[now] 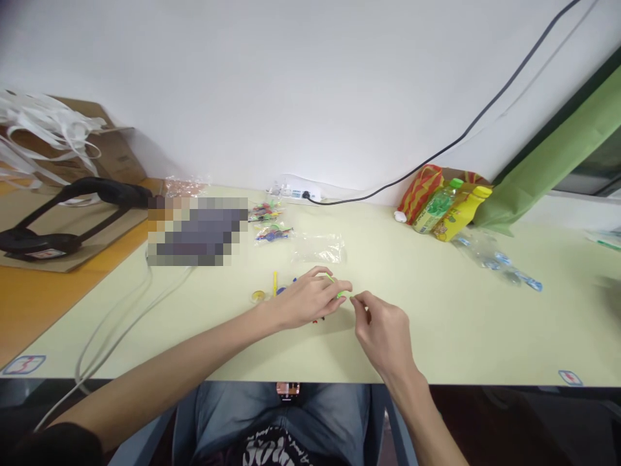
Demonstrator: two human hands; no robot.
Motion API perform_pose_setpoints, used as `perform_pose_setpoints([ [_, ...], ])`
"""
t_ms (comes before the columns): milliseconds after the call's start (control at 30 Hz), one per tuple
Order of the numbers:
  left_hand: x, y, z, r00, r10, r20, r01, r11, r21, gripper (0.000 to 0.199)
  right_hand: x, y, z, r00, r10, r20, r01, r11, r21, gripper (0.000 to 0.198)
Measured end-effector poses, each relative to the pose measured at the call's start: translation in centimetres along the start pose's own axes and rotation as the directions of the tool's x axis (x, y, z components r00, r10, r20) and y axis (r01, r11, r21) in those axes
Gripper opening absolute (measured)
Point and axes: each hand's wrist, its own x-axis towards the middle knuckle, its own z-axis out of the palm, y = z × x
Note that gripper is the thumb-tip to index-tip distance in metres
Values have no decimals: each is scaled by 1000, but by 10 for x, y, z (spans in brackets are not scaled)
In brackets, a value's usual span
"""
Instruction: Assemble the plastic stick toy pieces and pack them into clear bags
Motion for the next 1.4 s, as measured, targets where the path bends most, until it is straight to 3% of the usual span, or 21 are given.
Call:
perform_pose_setpoints([
  [167, 28, 4, 3, 1000, 10, -18, -10, 1000, 24, 25, 5, 3, -12, 994, 67, -82, -63, 997, 48, 21],
  [267, 36, 2, 5, 999, 20, -32, -18, 997, 79, 29, 6, -3, -14, 982, 169, -79, -155, 975, 158, 27],
  [367, 28, -7, 3, 995, 98, 36, -101, 987, 121, 37, 11, 0, -17, 955, 297, 5, -283, 903, 324, 32],
  [467, 14, -18, 3, 977, 157, 146, -176, 976, 127, 46, 16, 16, -21, 922, 387, -13, -354, 857, 373, 33],
  [600, 10, -24, 9, 985, 42, 168, -65, 988, 138, 26, 9, 35, -5, 960, 280, 0, -276, 945, 177, 33],
  [733, 19, -21, 18, 980, 55, 190, -84, 986, 147, 22, -8, 43, 24, 993, 96, 72, -95, 995, -17, 28],
  [933, 19, -4, 24, 970, 4, 242, -34, 992, 121, 22, -20, 51, 38, 996, 44, 76, -42, 999, -31, 30],
  [1067, 9, -2, 1, 976, -153, 156, 141, 986, 84, 41, -18, 53, 38, 997, 61, 57, -62, 998, 5, 38],
  [1200, -15, -31, -43, 934, -348, 81, 343, 936, 76, 32, -15, 53, 38, 992, 110, 68, -112, 993, 24, 47],
  [1333, -54, -61, -78, 854, -490, 176, 481, 872, 94, 34, -13, 51, 36, 981, 160, 108, -164, 986, 34, 52],
  [1400, -72, -65, -86, 833, -503, 230, 501, 863, 71, 35, -12, 50, 34, 976, 180, 124, -187, 981, 47, 54],
])
